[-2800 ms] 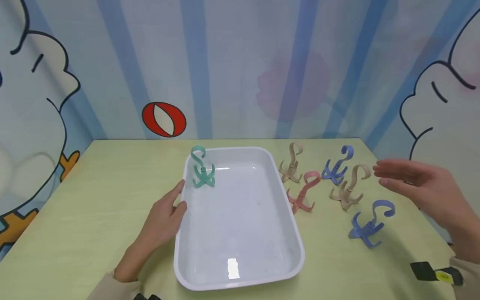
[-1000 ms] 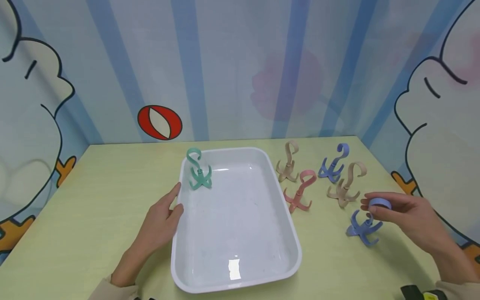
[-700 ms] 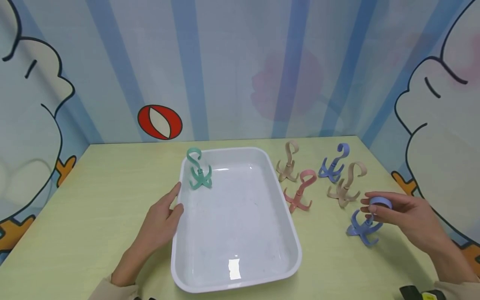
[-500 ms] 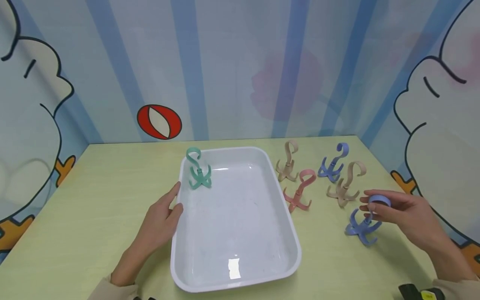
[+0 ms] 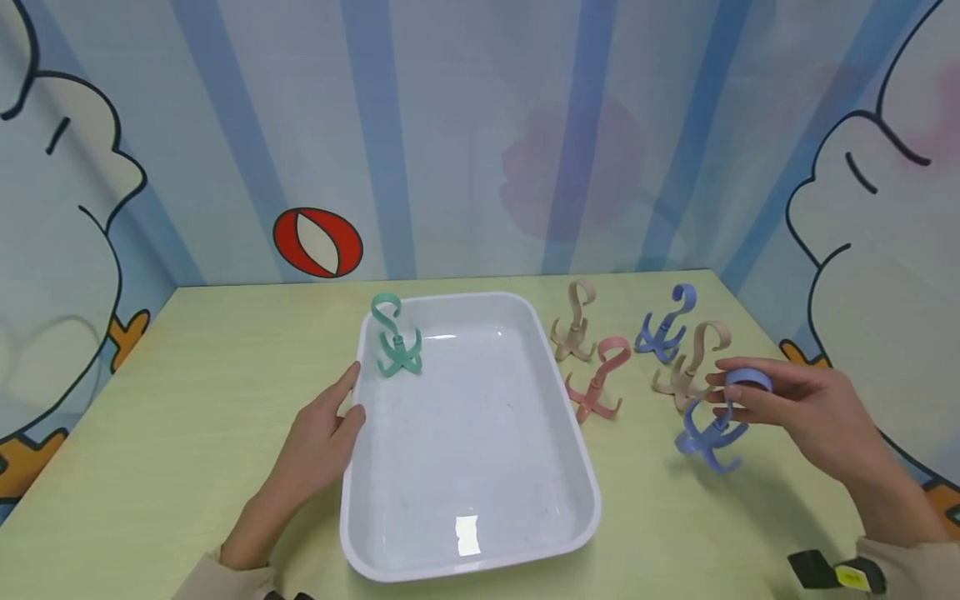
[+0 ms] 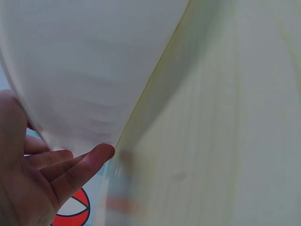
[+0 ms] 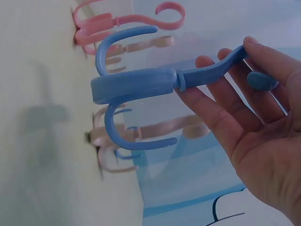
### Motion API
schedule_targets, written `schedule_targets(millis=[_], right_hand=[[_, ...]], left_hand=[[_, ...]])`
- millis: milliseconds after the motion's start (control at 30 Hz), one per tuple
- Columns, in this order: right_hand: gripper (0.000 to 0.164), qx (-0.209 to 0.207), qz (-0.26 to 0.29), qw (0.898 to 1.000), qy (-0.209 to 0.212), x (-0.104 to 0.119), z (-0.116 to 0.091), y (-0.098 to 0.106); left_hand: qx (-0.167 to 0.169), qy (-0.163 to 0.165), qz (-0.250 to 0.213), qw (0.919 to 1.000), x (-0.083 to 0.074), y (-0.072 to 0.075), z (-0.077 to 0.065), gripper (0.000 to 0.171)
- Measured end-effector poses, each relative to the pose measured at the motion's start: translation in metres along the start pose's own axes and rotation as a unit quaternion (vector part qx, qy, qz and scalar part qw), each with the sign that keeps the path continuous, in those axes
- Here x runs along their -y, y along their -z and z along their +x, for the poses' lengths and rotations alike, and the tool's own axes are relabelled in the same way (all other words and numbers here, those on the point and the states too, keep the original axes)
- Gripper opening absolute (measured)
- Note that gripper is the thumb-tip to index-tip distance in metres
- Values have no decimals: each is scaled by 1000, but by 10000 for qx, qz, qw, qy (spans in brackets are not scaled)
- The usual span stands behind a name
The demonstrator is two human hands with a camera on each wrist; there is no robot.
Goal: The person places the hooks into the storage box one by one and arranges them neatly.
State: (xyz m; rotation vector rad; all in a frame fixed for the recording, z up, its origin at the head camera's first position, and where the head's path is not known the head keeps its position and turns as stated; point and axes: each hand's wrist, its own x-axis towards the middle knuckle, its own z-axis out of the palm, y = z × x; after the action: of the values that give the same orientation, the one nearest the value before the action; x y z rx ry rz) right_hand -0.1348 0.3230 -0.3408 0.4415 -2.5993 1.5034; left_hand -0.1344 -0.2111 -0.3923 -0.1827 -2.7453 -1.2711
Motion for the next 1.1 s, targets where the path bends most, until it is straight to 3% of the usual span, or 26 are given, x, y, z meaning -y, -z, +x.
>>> schedule_targets(millis=[367, 500, 633, 733, 933, 1100], right_hand=[[34, 330, 425, 9977, 424, 41, 10, -12], [33, 588, 863, 9932, 521, 58, 16, -20], [31, 634, 840, 9932, 488, 71, 22, -28], [32, 618, 773, 9943, 389, 79, 26, -34], [35, 720, 1359, 9864, 585, 88, 34, -48], [32, 794, 1513, 9834, 609, 97, 43, -61]], left_hand=[[-13, -52, -64, 10000, 1, -1, 2, 61], [-5, -6, -69, 10000, 1, 0, 1, 61], [-5, 11, -16, 10000, 1, 0, 1, 61], [2, 19, -22, 10000, 1, -1, 1, 61], [33, 80, -50, 10000, 1, -1, 0, 61], [-7, 4, -4, 10000, 1, -1, 1, 61]])
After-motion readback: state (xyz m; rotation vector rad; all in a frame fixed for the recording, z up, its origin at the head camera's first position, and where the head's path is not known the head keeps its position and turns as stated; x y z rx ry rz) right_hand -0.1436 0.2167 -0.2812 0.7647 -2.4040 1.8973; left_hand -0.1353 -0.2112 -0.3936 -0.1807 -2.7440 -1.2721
